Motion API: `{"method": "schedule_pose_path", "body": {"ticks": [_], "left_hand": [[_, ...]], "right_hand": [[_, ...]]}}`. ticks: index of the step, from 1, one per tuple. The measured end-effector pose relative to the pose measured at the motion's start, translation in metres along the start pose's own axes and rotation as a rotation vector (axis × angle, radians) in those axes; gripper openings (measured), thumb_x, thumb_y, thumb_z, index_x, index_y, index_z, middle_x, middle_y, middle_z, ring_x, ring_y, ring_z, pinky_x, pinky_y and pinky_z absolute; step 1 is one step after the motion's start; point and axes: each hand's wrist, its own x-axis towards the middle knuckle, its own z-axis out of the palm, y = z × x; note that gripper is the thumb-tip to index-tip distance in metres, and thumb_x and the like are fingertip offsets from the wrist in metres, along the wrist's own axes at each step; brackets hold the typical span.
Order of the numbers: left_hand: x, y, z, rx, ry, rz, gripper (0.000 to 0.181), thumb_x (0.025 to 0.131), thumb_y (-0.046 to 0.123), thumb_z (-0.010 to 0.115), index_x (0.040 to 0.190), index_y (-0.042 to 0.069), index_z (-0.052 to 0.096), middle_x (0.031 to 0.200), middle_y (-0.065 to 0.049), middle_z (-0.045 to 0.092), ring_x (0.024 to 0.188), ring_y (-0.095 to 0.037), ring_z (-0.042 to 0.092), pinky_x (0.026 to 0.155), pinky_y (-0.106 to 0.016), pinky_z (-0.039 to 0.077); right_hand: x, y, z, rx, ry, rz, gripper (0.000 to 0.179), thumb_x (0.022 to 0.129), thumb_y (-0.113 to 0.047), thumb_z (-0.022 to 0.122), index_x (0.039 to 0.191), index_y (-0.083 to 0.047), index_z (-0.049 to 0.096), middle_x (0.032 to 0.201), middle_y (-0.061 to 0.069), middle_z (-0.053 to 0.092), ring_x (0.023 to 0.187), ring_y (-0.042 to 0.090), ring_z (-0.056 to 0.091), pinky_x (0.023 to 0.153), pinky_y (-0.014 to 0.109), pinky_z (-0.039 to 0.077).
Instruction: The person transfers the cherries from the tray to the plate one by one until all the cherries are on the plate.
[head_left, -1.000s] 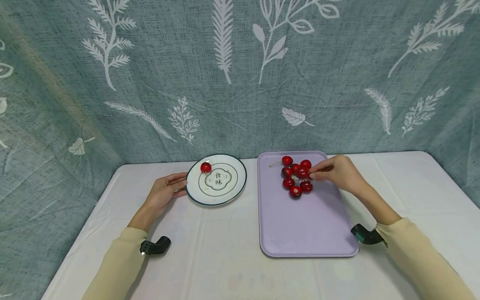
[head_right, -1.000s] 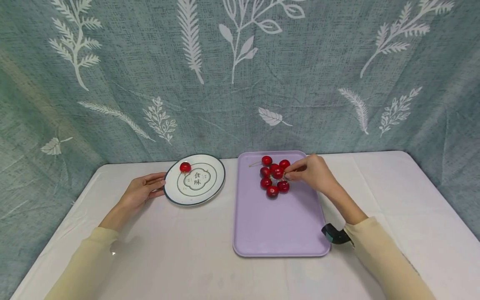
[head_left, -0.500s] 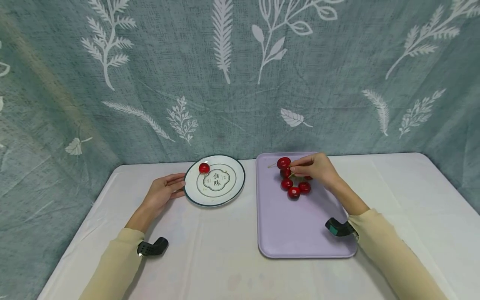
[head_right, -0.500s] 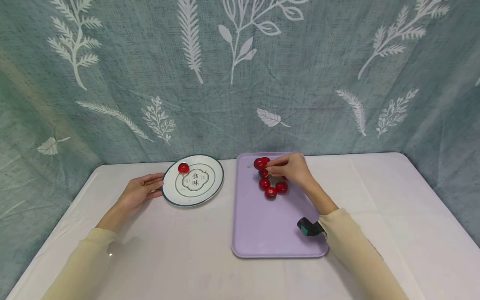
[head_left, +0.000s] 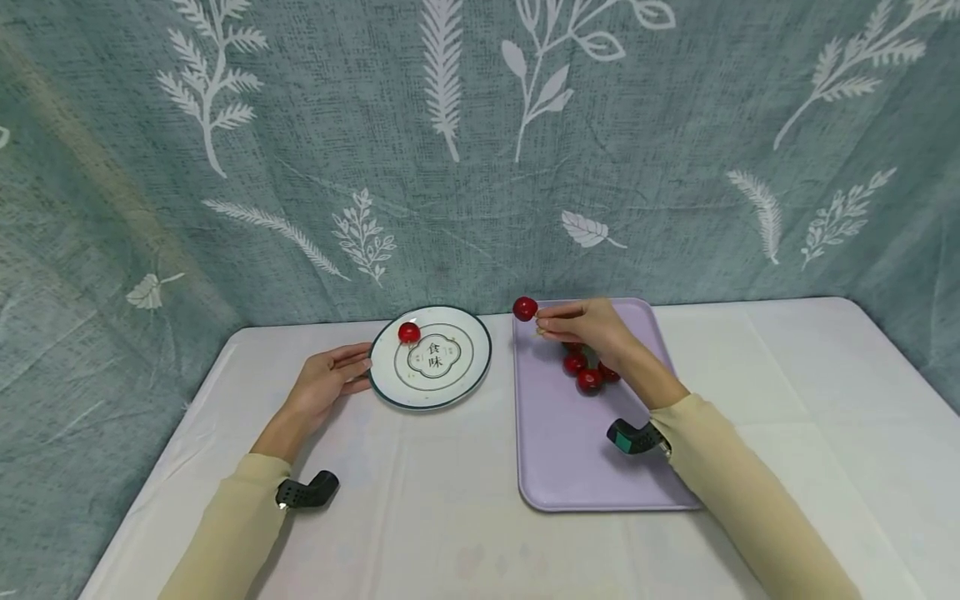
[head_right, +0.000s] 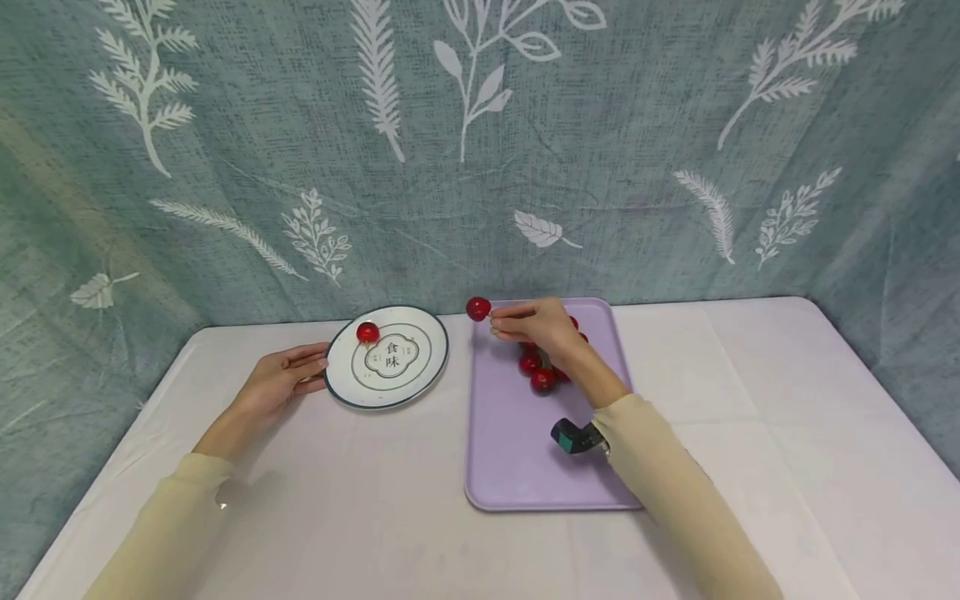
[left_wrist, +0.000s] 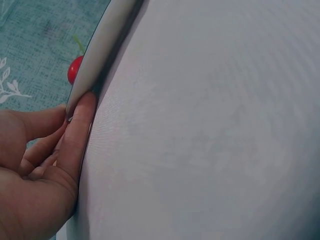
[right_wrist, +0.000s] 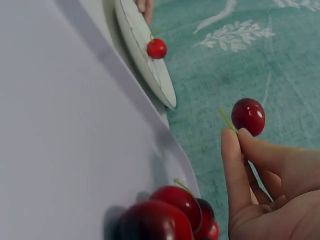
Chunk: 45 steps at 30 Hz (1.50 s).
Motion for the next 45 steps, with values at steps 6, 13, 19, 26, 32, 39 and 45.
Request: {"method": "schedule_pose_path", "body": {"ticks": [6,13,19,26,32,39,45], "left_hand": [[0.002,0.000,-0.002,-0.028,-0.017,0.026,0.046,0.102,0.005,0.051,0.145,-0.006,0.040,0.140,-0.026,0.046,0.099,-0.002,0.061,0.089,-0.024,0.056],[0.001,0.000,-0.001,-0.030,-0.009,0.025,0.046,0.102,0.004,0.051,0.145,-0.007,0.040,0.140,-0.027,0.046,0.098,-0.001,0.062,0.088,-0.024,0.057],[0.001,0.000,0.000,-0.023,0.004,0.014,0.046,0.101,0.005,0.052,0.145,-0.005,0.041,0.140,-0.026,0.047,0.100,-0.003,0.062,0.088,-0.024,0.057],[0.001,0.001,-0.003,-0.036,-0.006,0.007,0.047,0.101,0.005,0.051,0.145,-0.006,0.040,0.142,-0.027,0.046,0.097,-0.002,0.062,0.087,-0.024,0.058],[0.002,0.001,-0.003,-0.046,-0.009,0.003,0.046,0.101,0.004,0.052,0.145,-0.006,0.041,0.141,-0.027,0.046,0.094,0.000,0.062,0.086,-0.024,0.058],[0.002,0.000,-0.001,-0.042,-0.003,0.006,0.046,0.101,0.004,0.052,0.145,-0.006,0.040,0.141,-0.028,0.045,0.094,0.000,0.062,0.086,-0.023,0.058],[0.000,0.002,0.000,-0.043,0.009,-0.006,0.046,0.101,0.004,0.052,0.145,-0.006,0.041,0.141,-0.027,0.046,0.096,-0.001,0.062,0.086,-0.022,0.058]], "right_hand": [[0.009,-0.004,0.013,0.044,0.003,0.008,0.033,0.091,0.001,0.066,0.123,0.010,0.062,0.113,0.017,0.069,0.080,0.010,0.071,0.093,0.036,0.056],[0.021,-0.006,0.040,0.043,-0.005,0.006,0.029,0.091,0.002,0.067,0.119,0.010,0.065,0.116,0.023,0.067,0.075,0.010,0.071,0.090,0.036,0.058],[0.033,-0.003,0.064,0.039,-0.014,0.021,0.027,0.091,0.005,0.065,0.117,0.012,0.066,0.115,0.026,0.066,0.072,0.009,0.070,0.087,0.034,0.059],[0.048,0.002,0.098,-0.007,-0.011,0.022,0.023,0.089,0.006,0.067,0.111,0.011,0.069,0.111,0.025,0.068,0.075,0.014,0.071,0.077,0.027,0.062],[0.058,0.008,0.118,-0.077,0.019,0.024,0.019,0.087,0.006,0.069,0.106,0.010,0.072,0.104,0.023,0.071,0.078,0.020,0.072,0.072,0.025,0.062],[0.063,0.003,0.126,-0.074,0.063,0.036,0.018,0.087,0.006,0.069,0.105,0.010,0.072,0.104,0.024,0.070,0.084,0.024,0.072,0.073,0.025,0.062],[0.065,0.003,0.131,-0.133,0.071,0.026,0.017,0.086,0.005,0.070,0.103,0.008,0.073,0.102,0.022,0.071,0.085,0.025,0.072,0.070,0.024,0.062]]}}
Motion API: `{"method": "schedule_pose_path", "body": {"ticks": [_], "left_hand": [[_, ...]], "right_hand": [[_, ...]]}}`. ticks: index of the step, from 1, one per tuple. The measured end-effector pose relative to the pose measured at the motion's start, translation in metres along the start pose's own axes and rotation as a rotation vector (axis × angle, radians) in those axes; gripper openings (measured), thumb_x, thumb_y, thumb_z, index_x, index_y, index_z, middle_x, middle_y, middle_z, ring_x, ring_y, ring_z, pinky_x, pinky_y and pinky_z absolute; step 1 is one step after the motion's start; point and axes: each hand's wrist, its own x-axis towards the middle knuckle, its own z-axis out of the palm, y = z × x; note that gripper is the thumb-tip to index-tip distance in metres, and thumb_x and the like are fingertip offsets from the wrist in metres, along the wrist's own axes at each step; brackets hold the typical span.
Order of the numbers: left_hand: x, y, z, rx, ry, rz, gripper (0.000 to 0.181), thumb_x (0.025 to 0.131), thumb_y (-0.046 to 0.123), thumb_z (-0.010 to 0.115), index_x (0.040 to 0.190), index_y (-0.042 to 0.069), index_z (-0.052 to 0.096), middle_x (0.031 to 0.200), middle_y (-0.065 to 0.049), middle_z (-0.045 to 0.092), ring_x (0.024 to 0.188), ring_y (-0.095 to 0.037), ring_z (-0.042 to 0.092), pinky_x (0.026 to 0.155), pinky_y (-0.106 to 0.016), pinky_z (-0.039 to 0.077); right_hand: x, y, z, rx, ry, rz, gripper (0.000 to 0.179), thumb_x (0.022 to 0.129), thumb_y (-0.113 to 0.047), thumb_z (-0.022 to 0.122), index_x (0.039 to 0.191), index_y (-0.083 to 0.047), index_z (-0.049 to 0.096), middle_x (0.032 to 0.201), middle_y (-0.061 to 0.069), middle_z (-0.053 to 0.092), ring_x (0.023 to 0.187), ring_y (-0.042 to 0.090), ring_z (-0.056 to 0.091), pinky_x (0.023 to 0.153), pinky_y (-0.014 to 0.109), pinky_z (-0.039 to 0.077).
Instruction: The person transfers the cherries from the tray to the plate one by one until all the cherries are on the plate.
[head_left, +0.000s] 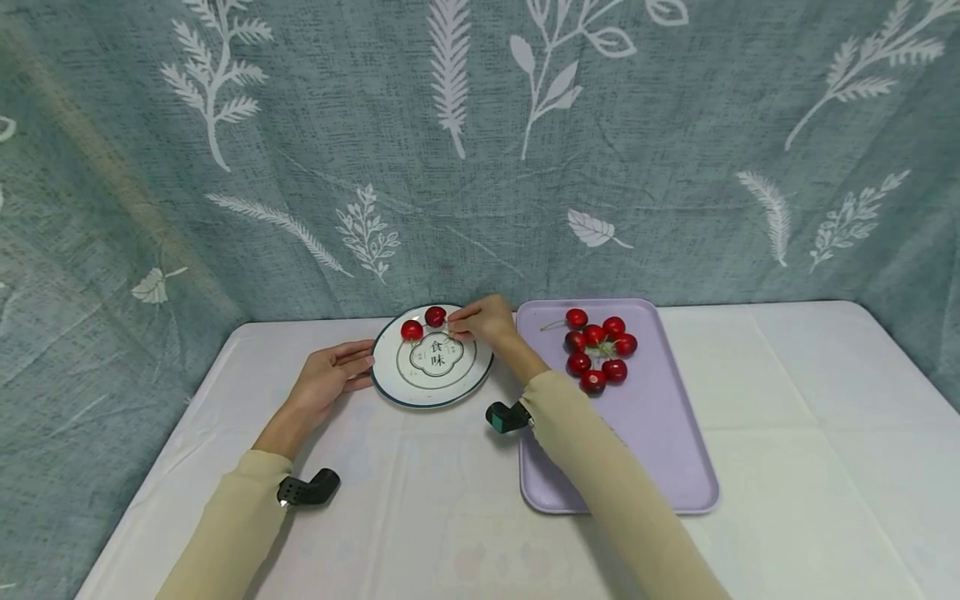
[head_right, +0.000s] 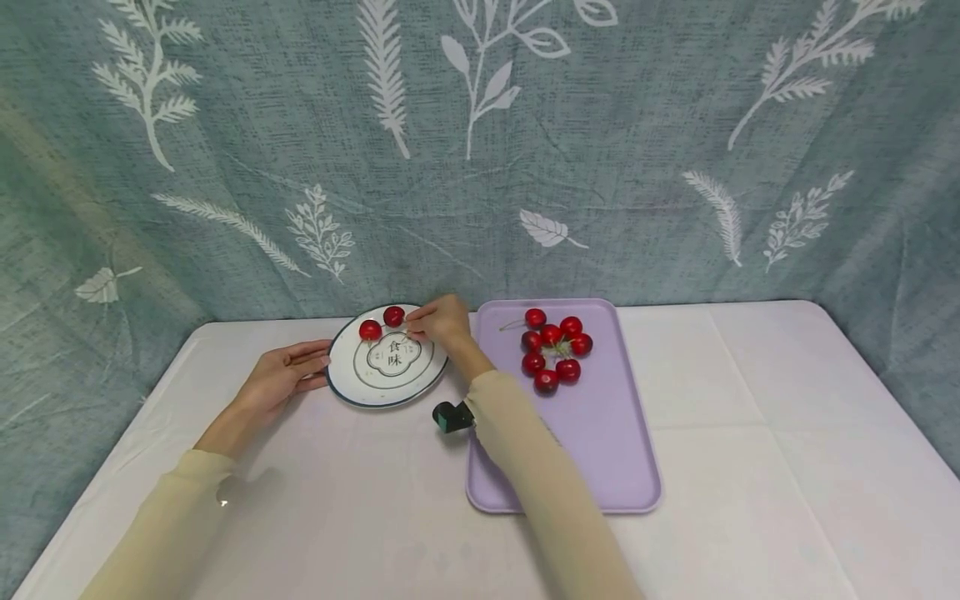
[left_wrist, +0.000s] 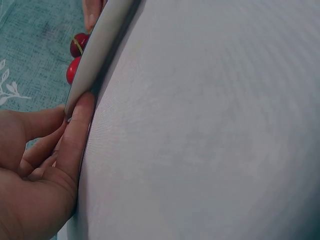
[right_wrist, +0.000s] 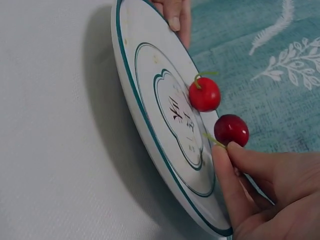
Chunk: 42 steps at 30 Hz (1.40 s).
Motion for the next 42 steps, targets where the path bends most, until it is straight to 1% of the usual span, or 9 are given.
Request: {"method": "schedule_pose_path", "body": {"ticks": [5,9,15,21,25,30,32,36,42], "left_hand": [[0.000,-0.001,-0.001,0.000,0.001,-0.001,0.047,0.101,0.005,0.052,0.145,-0.005,0.040,0.142,-0.027,0.046,0.097,-0.001,0.061,0.086,-0.022,0.058],[0.000,-0.001,-0.001,0.001,0.000,0.000,0.046,0.101,0.005,0.052,0.145,-0.005,0.040,0.141,-0.026,0.046,0.097,-0.001,0.061,0.086,-0.022,0.057],[0.001,0.000,0.000,0.005,-0.001,0.005,0.046,0.101,0.005,0.052,0.145,-0.005,0.041,0.140,-0.026,0.047,0.095,0.000,0.061,0.087,-0.023,0.057],[0.002,-0.001,0.001,0.004,0.003,-0.004,0.046,0.101,0.005,0.052,0.145,-0.004,0.041,0.140,-0.025,0.046,0.096,-0.001,0.061,0.087,-0.023,0.057],[0.002,0.000,0.000,0.011,0.011,-0.005,0.046,0.101,0.006,0.052,0.145,-0.004,0.042,0.141,-0.025,0.047,0.097,-0.001,0.061,0.086,-0.023,0.057],[0.004,-0.001,0.001,0.016,0.014,0.000,0.046,0.101,0.006,0.052,0.145,-0.004,0.042,0.140,-0.025,0.047,0.099,-0.003,0.061,0.087,-0.023,0.057],[0.004,-0.002,0.001,0.019,0.011,0.004,0.047,0.101,0.007,0.053,0.145,-0.004,0.041,0.140,-0.025,0.047,0.099,-0.004,0.061,0.087,-0.023,0.057],[0.003,-0.004,0.000,0.019,0.011,0.003,0.047,0.101,0.007,0.053,0.145,-0.005,0.041,0.140,-0.025,0.047,0.098,-0.003,0.061,0.087,-0.023,0.057],[0.003,-0.004,-0.001,0.025,0.015,-0.007,0.047,0.101,0.007,0.053,0.145,-0.004,0.041,0.141,-0.025,0.047,0.100,-0.004,0.061,0.086,-0.022,0.057]], "right_hand": [[0.000,0.002,0.008,-0.124,0.040,-0.051,0.011,0.086,0.003,0.072,0.096,0.006,0.076,0.094,0.019,0.073,0.077,0.022,0.072,0.063,0.021,0.061],[-0.001,0.002,0.013,-0.212,0.083,-0.064,0.008,0.086,-0.001,0.074,0.092,0.003,0.077,0.088,0.017,0.074,0.073,0.021,0.072,0.059,0.020,0.060],[-0.002,0.000,0.014,-0.237,0.118,-0.045,0.007,0.085,-0.003,0.075,0.090,0.001,0.078,0.087,0.014,0.074,0.071,0.019,0.072,0.057,0.019,0.059],[-0.002,0.001,0.015,-0.264,0.125,-0.072,0.007,0.085,-0.005,0.076,0.089,0.000,0.078,0.084,0.013,0.074,0.066,0.016,0.071,0.054,0.017,0.057],[-0.002,0.003,0.015,-0.264,0.146,-0.098,0.008,0.085,-0.007,0.076,0.089,0.000,0.078,0.080,0.012,0.074,0.064,0.016,0.071,0.053,0.018,0.057],[-0.004,0.002,0.014,-0.212,0.150,-0.105,0.009,0.086,-0.007,0.075,0.089,0.001,0.078,0.077,0.012,0.074,0.065,0.019,0.071,0.054,0.019,0.058],[-0.006,0.000,0.012,-0.190,0.139,-0.110,0.010,0.086,-0.007,0.075,0.090,0.002,0.078,0.078,0.013,0.074,0.067,0.020,0.072,0.055,0.020,0.059],[-0.010,-0.005,0.009,-0.140,0.095,-0.129,0.012,0.086,-0.006,0.075,0.092,0.004,0.077,0.083,0.016,0.074,0.074,0.025,0.072,0.063,0.026,0.062],[-0.017,-0.015,0.003,-0.152,0.043,-0.155,0.013,0.088,-0.005,0.073,0.095,0.006,0.076,0.091,0.018,0.073,0.079,0.027,0.072,0.070,0.031,0.063]]}}
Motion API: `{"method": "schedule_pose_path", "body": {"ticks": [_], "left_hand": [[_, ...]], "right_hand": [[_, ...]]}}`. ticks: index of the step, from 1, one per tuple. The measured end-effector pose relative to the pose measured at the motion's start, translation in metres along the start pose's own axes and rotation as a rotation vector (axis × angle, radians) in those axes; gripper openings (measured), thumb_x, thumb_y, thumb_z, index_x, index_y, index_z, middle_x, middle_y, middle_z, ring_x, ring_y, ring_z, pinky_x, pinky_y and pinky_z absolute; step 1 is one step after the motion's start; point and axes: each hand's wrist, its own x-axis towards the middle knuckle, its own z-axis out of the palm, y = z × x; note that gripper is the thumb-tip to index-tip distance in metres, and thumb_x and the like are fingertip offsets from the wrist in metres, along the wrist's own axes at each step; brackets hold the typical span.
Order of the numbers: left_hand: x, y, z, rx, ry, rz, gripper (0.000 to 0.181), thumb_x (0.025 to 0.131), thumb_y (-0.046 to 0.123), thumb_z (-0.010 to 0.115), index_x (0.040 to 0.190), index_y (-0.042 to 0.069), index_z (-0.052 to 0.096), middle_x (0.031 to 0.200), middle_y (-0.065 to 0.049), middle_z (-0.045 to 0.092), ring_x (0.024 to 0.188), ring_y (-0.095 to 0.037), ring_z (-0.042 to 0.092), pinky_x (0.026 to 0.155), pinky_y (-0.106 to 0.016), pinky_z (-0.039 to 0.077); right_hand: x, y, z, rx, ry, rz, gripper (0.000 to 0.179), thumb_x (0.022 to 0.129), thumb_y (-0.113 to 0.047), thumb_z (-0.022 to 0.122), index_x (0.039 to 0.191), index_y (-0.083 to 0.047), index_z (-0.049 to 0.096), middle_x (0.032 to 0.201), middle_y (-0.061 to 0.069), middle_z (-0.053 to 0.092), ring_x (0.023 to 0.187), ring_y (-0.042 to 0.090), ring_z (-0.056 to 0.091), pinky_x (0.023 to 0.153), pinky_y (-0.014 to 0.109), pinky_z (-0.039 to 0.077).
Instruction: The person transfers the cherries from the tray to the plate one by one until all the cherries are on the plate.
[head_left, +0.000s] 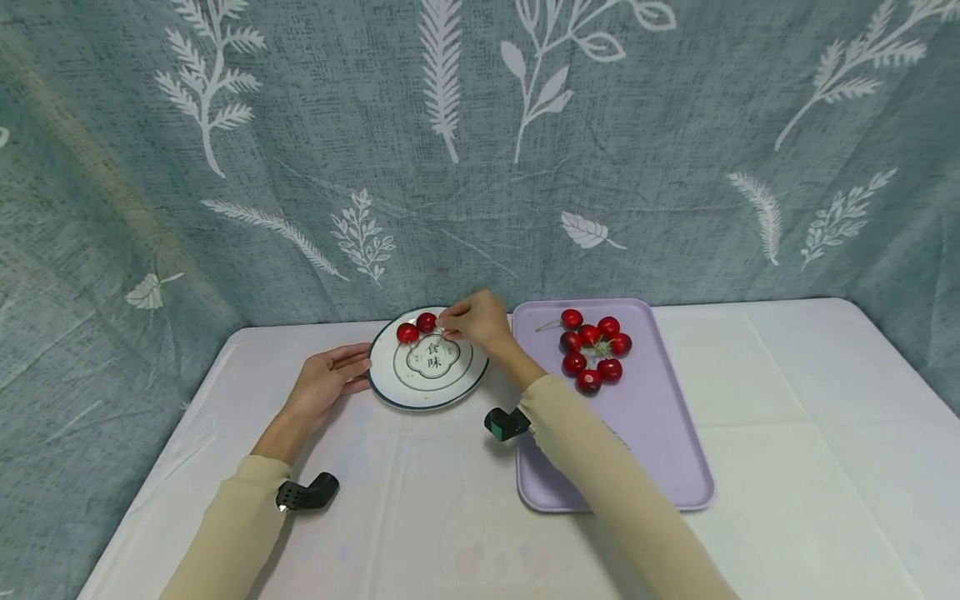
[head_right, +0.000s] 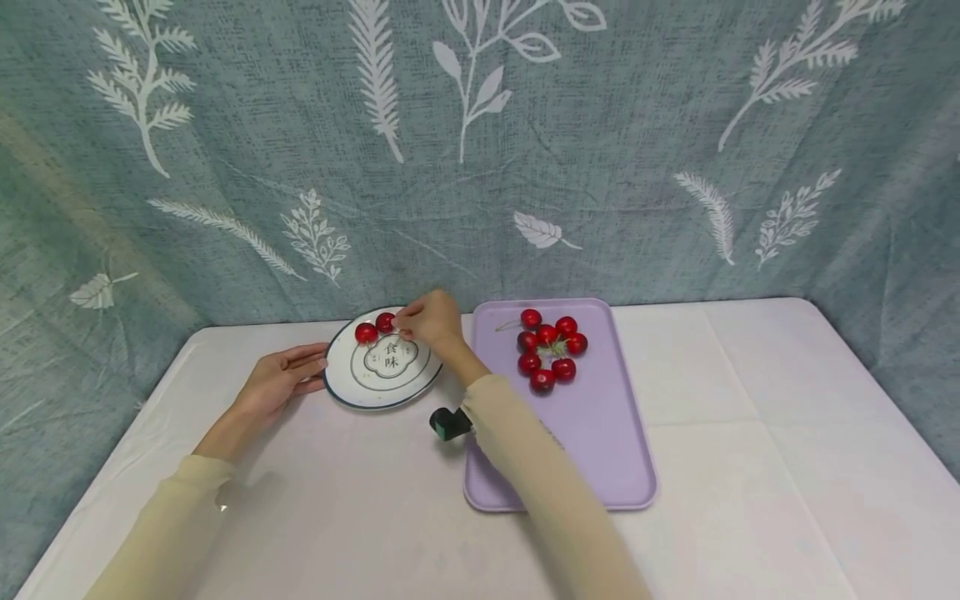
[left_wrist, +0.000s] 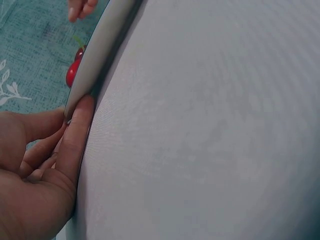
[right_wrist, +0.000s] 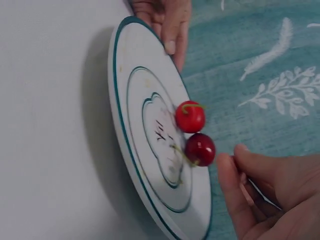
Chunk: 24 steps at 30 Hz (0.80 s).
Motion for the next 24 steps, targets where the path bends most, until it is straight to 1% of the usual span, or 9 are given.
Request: {"method": "schedule_pose_path", "body": {"ticks": [5,8,11,13,16,18,20,24], "left_hand": [[-0.002,0.001,0.000,0.014,0.003,0.002,0.047,0.102,0.007,0.053,0.145,-0.004,0.041,0.141,-0.025,0.047,0.101,-0.005,0.061,0.086,-0.022,0.057],[-0.004,0.002,0.000,0.022,0.008,0.003,0.047,0.102,0.007,0.053,0.145,-0.004,0.041,0.141,-0.025,0.047,0.100,-0.004,0.061,0.086,-0.022,0.057],[-0.005,0.002,0.001,0.025,0.012,0.002,0.047,0.102,0.007,0.052,0.145,-0.004,0.041,0.141,-0.025,0.047,0.101,-0.005,0.061,0.086,-0.021,0.057],[-0.004,0.002,0.001,0.020,0.008,0.003,0.047,0.102,0.008,0.052,0.146,-0.004,0.041,0.141,-0.025,0.046,0.102,-0.006,0.060,0.086,-0.022,0.057],[-0.003,0.001,0.002,0.013,-0.001,0.006,0.047,0.102,0.008,0.052,0.146,-0.004,0.040,0.142,-0.025,0.046,0.103,-0.006,0.060,0.086,-0.022,0.057],[-0.002,0.001,0.003,0.010,-0.002,0.009,0.047,0.102,0.008,0.052,0.146,-0.004,0.040,0.142,-0.025,0.046,0.102,-0.005,0.060,0.086,-0.022,0.057],[-0.003,0.001,0.002,0.012,0.001,0.012,0.047,0.102,0.008,0.052,0.146,-0.004,0.041,0.142,-0.025,0.046,0.100,-0.003,0.060,0.086,-0.021,0.057],[-0.003,0.001,0.002,0.015,0.003,0.018,0.046,0.102,0.007,0.052,0.145,-0.004,0.041,0.141,-0.025,0.046,0.097,-0.002,0.060,0.086,-0.021,0.057]], "right_hand": [[-0.006,-0.011,-0.006,0.057,-0.039,-0.026,0.014,0.088,-0.002,0.071,0.100,0.005,0.075,0.096,0.019,0.073,0.077,0.022,0.072,0.077,0.036,0.062],[-0.011,-0.020,-0.010,0.046,-0.093,-0.045,0.015,0.088,-0.002,0.071,0.102,0.004,0.075,0.099,0.018,0.073,0.077,0.020,0.072,0.081,0.040,0.061],[-0.016,-0.027,-0.017,-0.049,-0.150,-0.101,0.017,0.089,-0.004,0.070,0.105,0.003,0.075,0.102,0.016,0.073,0.081,0.020,0.072,0.081,0.040,0.061],[-0.020,-0.030,-0.024,-0.164,-0.176,-0.163,0.018,0.091,-0.004,0.068,0.107,0.002,0.074,0.104,0.015,0.073,0.084,0.021,0.071,0.079,0.036,0.062],[-0.024,-0.032,-0.035,-0.355,-0.172,-0.260,0.018,0.092,-0.004,0.067,0.108,0.000,0.074,0.105,0.012,0.073,0.088,0.021,0.070,0.074,0.029,0.061],[-0.026,-0.033,-0.042,-0.443,-0.164,-0.293,0.017,0.093,-0.003,0.066,0.107,-0.001,0.075,0.103,0.011,0.073,0.088,0.020,0.069,0.070,0.025,0.059],[-0.028,-0.034,-0.048,-0.488,-0.163,-0.311,0.016,0.092,-0.004,0.067,0.105,-0.003,0.076,0.101,0.010,0.074,0.088,0.019,0.069,0.070,0.024,0.058],[-0.034,-0.036,-0.059,-0.516,-0.194,-0.344,0.014,0.091,-0.003,0.068,0.102,-0.003,0.076,0.100,0.009,0.073,0.089,0.020,0.068,0.072,0.026,0.058]]}}
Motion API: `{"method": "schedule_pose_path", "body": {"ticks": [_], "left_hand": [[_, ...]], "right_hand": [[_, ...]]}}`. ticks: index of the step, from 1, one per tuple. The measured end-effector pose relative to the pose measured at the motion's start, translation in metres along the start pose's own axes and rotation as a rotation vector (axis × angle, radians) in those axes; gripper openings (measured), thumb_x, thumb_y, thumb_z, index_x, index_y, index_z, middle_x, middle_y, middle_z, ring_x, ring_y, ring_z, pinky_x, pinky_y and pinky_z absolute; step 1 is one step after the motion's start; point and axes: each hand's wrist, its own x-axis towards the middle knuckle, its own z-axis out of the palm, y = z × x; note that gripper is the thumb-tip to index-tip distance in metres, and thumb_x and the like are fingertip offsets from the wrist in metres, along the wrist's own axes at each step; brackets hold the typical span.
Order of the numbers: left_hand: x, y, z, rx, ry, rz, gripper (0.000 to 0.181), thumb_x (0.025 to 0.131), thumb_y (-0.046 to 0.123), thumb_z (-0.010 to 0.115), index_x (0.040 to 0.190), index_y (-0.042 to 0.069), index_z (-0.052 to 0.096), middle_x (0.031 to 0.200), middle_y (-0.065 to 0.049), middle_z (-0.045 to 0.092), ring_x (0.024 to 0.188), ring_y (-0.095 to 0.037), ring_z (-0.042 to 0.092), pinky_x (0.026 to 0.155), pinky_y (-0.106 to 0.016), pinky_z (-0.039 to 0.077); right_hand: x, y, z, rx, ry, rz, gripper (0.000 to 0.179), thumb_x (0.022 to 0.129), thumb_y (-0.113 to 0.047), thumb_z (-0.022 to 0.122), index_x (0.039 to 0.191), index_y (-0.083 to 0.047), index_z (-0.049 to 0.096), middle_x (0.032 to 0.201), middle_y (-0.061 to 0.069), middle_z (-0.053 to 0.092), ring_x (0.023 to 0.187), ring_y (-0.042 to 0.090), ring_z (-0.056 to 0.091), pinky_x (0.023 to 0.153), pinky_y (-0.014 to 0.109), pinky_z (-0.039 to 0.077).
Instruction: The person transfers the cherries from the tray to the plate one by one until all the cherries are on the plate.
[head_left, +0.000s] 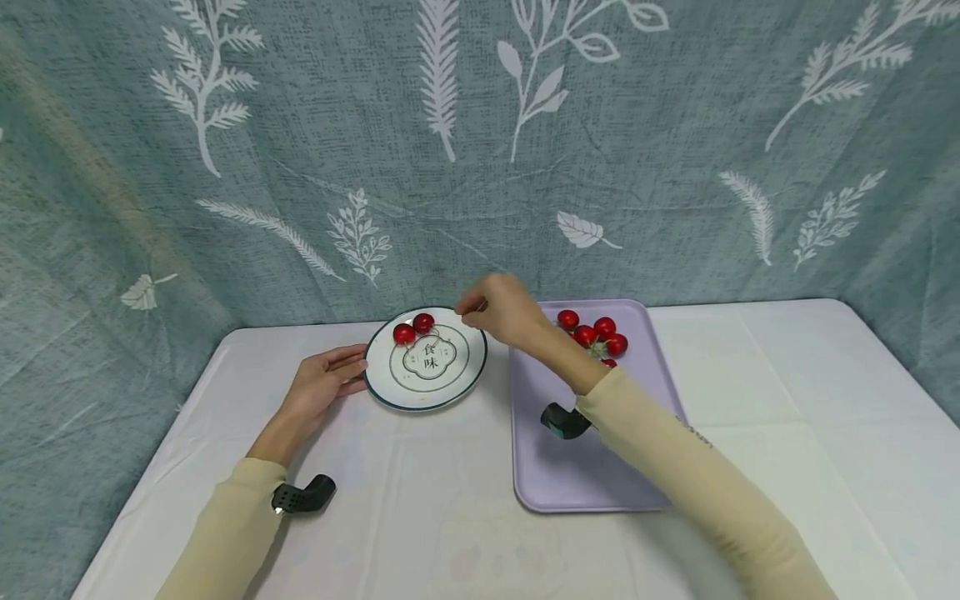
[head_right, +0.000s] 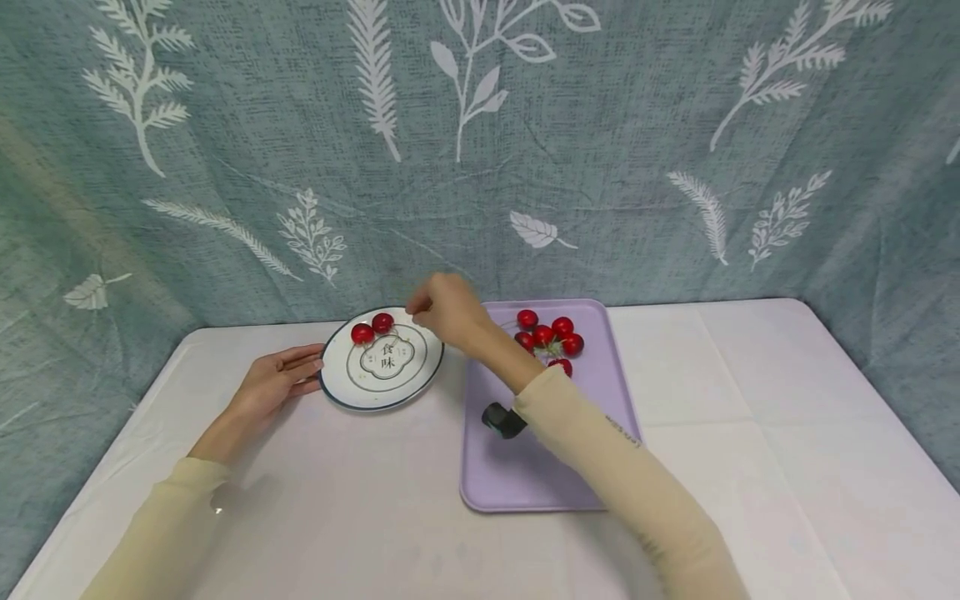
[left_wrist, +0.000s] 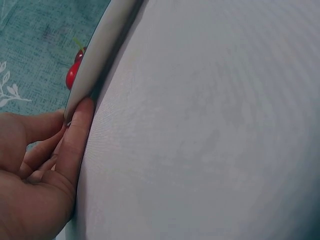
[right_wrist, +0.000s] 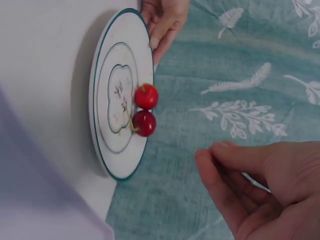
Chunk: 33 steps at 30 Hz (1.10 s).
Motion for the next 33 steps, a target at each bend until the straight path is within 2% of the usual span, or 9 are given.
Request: {"method": "schedule_pose_path", "body": {"ticks": [10,17,23,28,33], "left_hand": [[0.001,0.001,0.001,0.018,0.002,-0.009,0.046,0.102,0.008,0.051,0.146,-0.003,0.041,0.142,-0.024,0.046,0.110,-0.014,0.059,0.087,-0.021,0.057],[0.002,0.001,0.001,0.004,-0.012,0.010,0.046,0.102,0.007,0.051,0.145,-0.005,0.040,0.141,-0.025,0.046,0.102,-0.007,0.060,0.086,-0.022,0.057],[0.002,0.000,0.000,0.011,0.000,0.014,0.046,0.102,0.006,0.051,0.145,-0.005,0.041,0.140,-0.025,0.047,0.104,-0.009,0.060,0.086,-0.022,0.057],[0.001,-0.001,0.000,0.016,0.012,0.007,0.046,0.102,0.007,0.051,0.145,-0.005,0.041,0.140,-0.025,0.047,0.107,-0.011,0.060,0.086,-0.021,0.057],[0.001,-0.001,-0.001,0.017,0.007,-0.002,0.046,0.102,0.007,0.052,0.146,-0.003,0.041,0.142,-0.024,0.047,0.110,-0.014,0.059,0.086,-0.022,0.057]], "right_hand": [[-0.026,0.019,-0.023,-0.070,-0.108,-0.132,0.014,0.090,-0.001,0.068,0.102,-0.003,0.076,0.102,0.010,0.073,0.093,0.021,0.068,0.079,0.029,0.060],[-0.051,0.050,-0.044,-0.164,-0.047,-0.107,0.013,0.087,0.001,0.071,0.099,-0.001,0.076,0.097,0.010,0.074,0.089,0.022,0.068,0.074,0.032,0.060],[-0.070,0.077,-0.059,-0.187,-0.053,-0.132,0.012,0.085,0.007,0.071,0.093,0.001,0.076,0.092,0.013,0.074,0.082,0.021,0.068,0.068,0.031,0.059],[-0.082,0.086,-0.066,-0.226,-0.064,-0.209,0.016,0.081,0.014,0.070,0.088,0.001,0.077,0.087,0.010,0.074,0.080,0.022,0.069,0.066,0.030,0.060],[-0.091,0.091,-0.069,-0.303,-0.090,-0.183,0.019,0.079,0.016,0.069,0.087,0.001,0.077,0.087,0.009,0.074,0.084,0.023,0.069,0.070,0.032,0.061]]}}
